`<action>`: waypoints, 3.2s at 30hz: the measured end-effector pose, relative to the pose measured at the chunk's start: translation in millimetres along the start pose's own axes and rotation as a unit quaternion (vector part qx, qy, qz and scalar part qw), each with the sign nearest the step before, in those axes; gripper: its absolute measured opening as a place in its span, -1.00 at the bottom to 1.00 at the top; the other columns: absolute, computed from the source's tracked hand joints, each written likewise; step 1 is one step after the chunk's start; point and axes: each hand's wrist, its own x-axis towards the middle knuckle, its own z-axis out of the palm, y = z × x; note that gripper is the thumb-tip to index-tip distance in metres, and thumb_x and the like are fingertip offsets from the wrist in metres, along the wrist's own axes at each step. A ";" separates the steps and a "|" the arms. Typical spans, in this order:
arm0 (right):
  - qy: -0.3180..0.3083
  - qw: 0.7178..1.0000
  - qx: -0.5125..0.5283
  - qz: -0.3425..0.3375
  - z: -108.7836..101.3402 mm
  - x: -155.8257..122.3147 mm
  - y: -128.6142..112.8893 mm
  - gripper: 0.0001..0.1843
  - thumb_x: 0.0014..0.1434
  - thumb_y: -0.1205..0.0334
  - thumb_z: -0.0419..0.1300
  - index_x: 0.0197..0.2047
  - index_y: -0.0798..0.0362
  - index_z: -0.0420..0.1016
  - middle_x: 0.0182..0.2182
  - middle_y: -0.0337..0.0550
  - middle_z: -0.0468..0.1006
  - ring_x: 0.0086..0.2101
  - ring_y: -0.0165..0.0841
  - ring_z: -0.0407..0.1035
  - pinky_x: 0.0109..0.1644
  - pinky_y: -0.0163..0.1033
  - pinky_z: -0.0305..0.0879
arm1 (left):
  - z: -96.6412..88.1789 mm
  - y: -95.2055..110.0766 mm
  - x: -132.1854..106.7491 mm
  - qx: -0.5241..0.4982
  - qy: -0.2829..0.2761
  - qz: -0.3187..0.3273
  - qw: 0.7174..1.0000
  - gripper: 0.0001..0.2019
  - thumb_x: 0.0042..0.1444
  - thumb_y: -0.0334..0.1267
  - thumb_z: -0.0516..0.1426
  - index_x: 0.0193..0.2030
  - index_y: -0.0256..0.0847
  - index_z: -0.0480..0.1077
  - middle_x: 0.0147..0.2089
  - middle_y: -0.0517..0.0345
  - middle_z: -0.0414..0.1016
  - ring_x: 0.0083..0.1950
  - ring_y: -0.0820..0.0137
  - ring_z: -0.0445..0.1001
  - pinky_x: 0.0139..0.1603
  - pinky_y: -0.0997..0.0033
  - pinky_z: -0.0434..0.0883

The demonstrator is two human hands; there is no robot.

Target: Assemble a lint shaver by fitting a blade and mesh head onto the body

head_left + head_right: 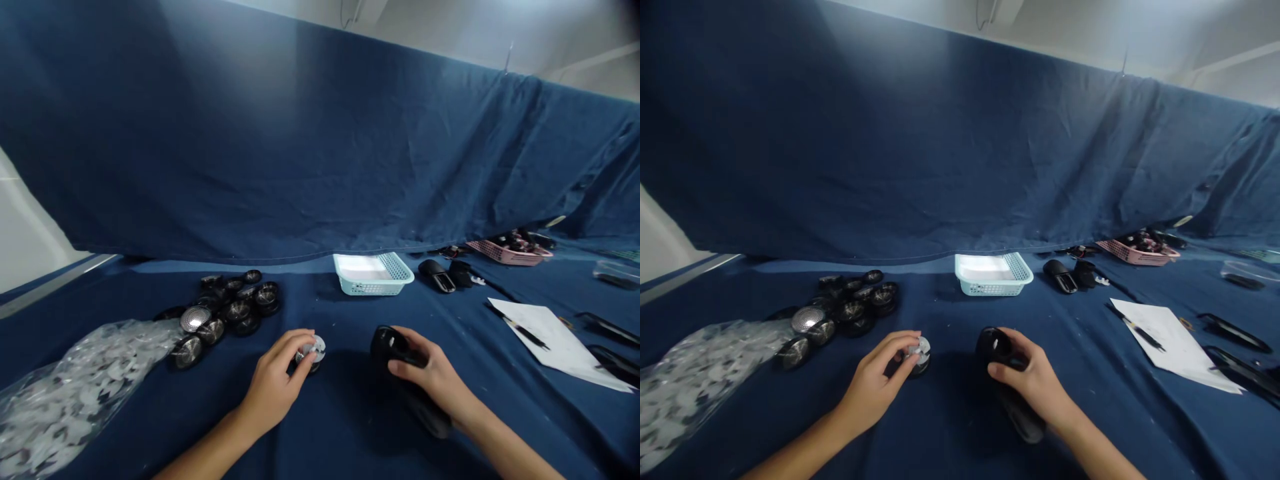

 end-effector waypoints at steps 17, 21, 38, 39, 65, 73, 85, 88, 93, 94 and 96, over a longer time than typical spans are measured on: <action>-0.063 0.980 -0.132 -0.135 19.2 12.1 25.2 -0.36 -0.13 0.13 0.47 0.01 -0.01 0.38 -0.08 -0.16 0.48 -0.08 -0.23 0.38 0.03 -0.14 0.28 | 4.5 45.7 26.1 -0.036 -0.045 -0.039 0.998 -0.68 0.30 -0.32 0.00 0.18 -0.02 0.23 0.09 0.10 0.28 -0.09 0.45 0.42 -0.02 0.43 0.42; -0.066 0.979 -0.115 -0.151 22.0 18.2 28.9 -0.38 -0.10 0.10 0.46 0.04 -0.02 0.41 -0.10 -0.16 0.48 -0.11 -0.23 0.39 0.00 -0.14 0.30 | 20.0 62.1 46.7 -0.023 -0.076 0.004 0.997 -0.70 0.28 -0.32 0.02 0.12 -0.03 0.31 0.06 0.09 0.30 -0.10 0.44 0.43 -0.02 0.46 0.43; -0.056 0.976 -0.103 -0.185 25.3 25.5 35.4 -0.38 -0.12 0.03 0.46 0.00 0.04 0.44 -0.16 -0.13 0.48 -0.17 -0.25 0.39 -0.06 -0.19 0.30 | 58.9 50.9 53.4 0.010 -0.068 0.051 0.996 -0.89 0.13 -0.42 0.07 -0.35 -0.13 0.24 -0.03 0.13 0.51 -0.01 0.39 0.52 -0.02 0.49 0.46; -0.054 0.975 -0.105 -0.189 25.3 24.5 33.1 -0.41 -0.09 0.04 0.44 -0.01 0.04 0.44 -0.16 -0.13 0.49 -0.17 -0.26 0.39 -0.06 -0.20 0.30 | 58.2 52.7 53.8 0.004 -0.086 0.045 0.995 -0.89 0.12 -0.43 0.07 -0.35 -0.13 0.25 -0.04 0.13 0.52 -0.02 0.38 0.52 -0.03 0.48 0.46; -0.109 0.978 -0.047 -0.170 16.6 16.2 15.2 -0.36 -0.03 0.06 0.43 0.12 -0.06 0.40 -0.04 -0.13 0.50 -0.06 -0.21 0.40 0.05 -0.14 0.31 | 29.9 65.8 81.9 -0.182 -0.269 -0.157 0.933 -0.53 -0.19 -0.31 0.39 -0.12 -0.15 0.33 -0.32 0.32 0.35 -0.36 0.50 0.29 -0.38 0.55 0.26; -0.087 0.982 -0.076 -0.146 17.4 13.2 25.1 -0.37 -0.04 0.18 0.43 0.12 -0.04 0.39 -0.01 -0.11 0.49 -0.02 -0.18 0.38 0.09 -0.09 0.29 | 28.3 60.5 85.2 -0.257 -0.268 -0.243 0.896 -0.56 -0.09 -0.15 0.34 -0.06 -0.16 0.38 -0.33 0.25 0.34 -0.43 0.50 0.31 -0.61 0.63 0.28; 0.002 0.987 -0.060 -0.151 20.9 9.0 32.3 -0.43 -0.06 0.27 0.41 0.01 -0.04 0.31 -0.09 -0.19 0.45 -0.09 -0.25 0.36 0.02 -0.15 0.29 | 17.7 55.6 90.3 -0.419 -0.334 -0.273 0.799 -0.50 0.04 -0.25 0.28 0.14 -0.19 0.33 -0.10 0.03 0.40 -0.29 0.42 0.44 -0.41 0.44 0.49; 0.005 0.987 -0.057 -0.152 22.6 8.7 30.5 -0.43 -0.08 0.28 0.41 0.00 -0.03 0.32 -0.12 -0.20 0.44 -0.12 -0.26 0.37 -0.01 -0.16 0.30 | 19.7 54.4 88.5 -0.471 -0.334 -0.275 0.768 -0.47 0.05 -0.22 0.29 0.17 -0.12 0.30 0.11 -0.06 0.33 -0.19 0.34 0.50 -0.37 0.38 0.53; 0.001 0.987 -0.054 -0.154 23.2 8.3 28.2 -0.42 -0.09 0.30 0.41 0.00 -0.04 0.32 -0.11 -0.18 0.45 -0.11 -0.24 0.37 -0.03 -0.16 0.31 | 19.3 50.9 87.3 -0.563 -0.328 -0.242 0.719 -0.57 -0.02 -0.29 0.33 0.03 -0.13 0.42 0.07 -0.03 0.38 -0.13 0.29 0.49 -0.31 0.36 0.53; -0.001 0.986 -0.054 -0.155 23.0 8.2 28.4 -0.42 -0.09 0.30 0.40 0.00 -0.04 0.32 -0.10 -0.18 0.44 -0.11 -0.23 0.37 -0.02 -0.15 0.31 | 19.1 50.7 87.4 -0.567 -0.327 -0.235 0.718 -0.59 -0.02 -0.31 0.32 0.01 -0.13 0.44 0.06 -0.02 0.39 -0.12 0.30 0.48 -0.31 0.36 0.52; -0.005 0.986 -0.055 -0.159 22.8 7.9 29.6 -0.42 -0.08 0.32 0.40 0.01 -0.05 0.32 -0.09 -0.18 0.44 -0.09 -0.23 0.36 0.01 -0.15 0.29 | 18.9 51.7 87.7 -0.557 -0.326 -0.229 0.729 -0.60 -0.02 -0.34 0.31 0.01 -0.12 0.44 0.00 0.01 0.44 -0.12 0.30 0.47 -0.29 0.35 0.51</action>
